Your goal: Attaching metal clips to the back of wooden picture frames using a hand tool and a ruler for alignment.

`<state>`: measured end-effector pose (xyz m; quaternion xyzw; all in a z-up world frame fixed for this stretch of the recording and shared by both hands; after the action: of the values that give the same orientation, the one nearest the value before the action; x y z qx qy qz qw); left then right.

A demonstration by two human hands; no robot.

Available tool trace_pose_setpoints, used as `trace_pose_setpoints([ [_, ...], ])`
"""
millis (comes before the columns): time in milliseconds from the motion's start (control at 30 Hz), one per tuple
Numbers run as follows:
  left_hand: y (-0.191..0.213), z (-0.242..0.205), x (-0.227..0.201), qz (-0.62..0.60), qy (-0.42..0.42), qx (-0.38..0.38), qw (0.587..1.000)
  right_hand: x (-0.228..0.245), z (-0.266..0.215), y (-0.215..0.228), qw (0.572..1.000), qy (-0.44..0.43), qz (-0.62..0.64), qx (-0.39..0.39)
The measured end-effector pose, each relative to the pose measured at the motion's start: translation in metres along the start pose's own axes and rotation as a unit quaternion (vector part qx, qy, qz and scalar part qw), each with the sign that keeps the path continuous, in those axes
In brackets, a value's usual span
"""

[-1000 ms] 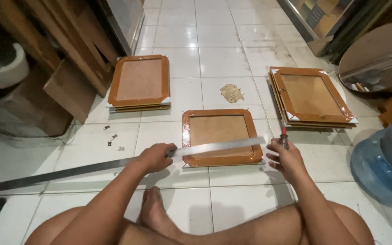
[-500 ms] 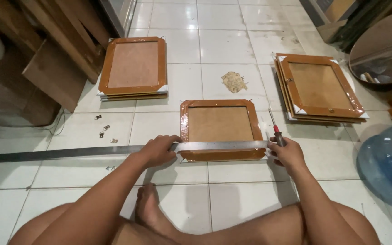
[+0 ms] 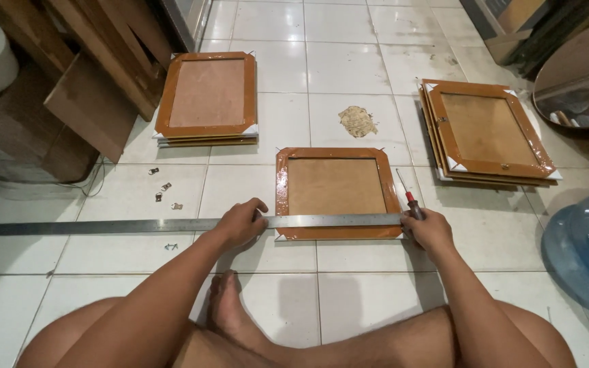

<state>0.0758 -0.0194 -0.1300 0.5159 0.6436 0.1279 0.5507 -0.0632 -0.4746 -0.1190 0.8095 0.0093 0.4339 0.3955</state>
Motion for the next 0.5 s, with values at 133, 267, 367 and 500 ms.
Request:
trace_pose_setpoints([
  [133, -0.010, 0.015, 0.015, -0.012, 0.031, 0.002, 0.999, 0.003, -0.007, 0.002, 1.000, 0.000, -0.006, -0.002],
  [267, 0.002, 0.003, 0.003, 0.016, 0.045, -0.013, 0.999, -0.001, -0.002, 0.000, 0.999, 0.012, -0.044, -0.005],
  [367, 0.017, -0.016, -0.020, -0.010, 0.054, -0.008, 0.998, 0.006, -0.007, 0.002, 0.998, 0.022, -0.061, -0.006],
  [500, 0.018, -0.024, -0.022, -0.087, 0.067, -0.003, 0.994, 0.016, -0.024, 0.007, 0.998, 0.017, -0.063, -0.007],
])
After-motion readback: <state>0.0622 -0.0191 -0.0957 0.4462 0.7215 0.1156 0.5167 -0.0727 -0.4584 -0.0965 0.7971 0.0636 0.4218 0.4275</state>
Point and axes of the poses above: each hand's wrist, its own z-axis towards the middle knuckle, its own y-axis out of the back of the hand, x = y × z, the point moved 9 cm from there along z, towards the middle knuckle, and after that the axes turned 2 degrees about z, right-handed, at the moved point
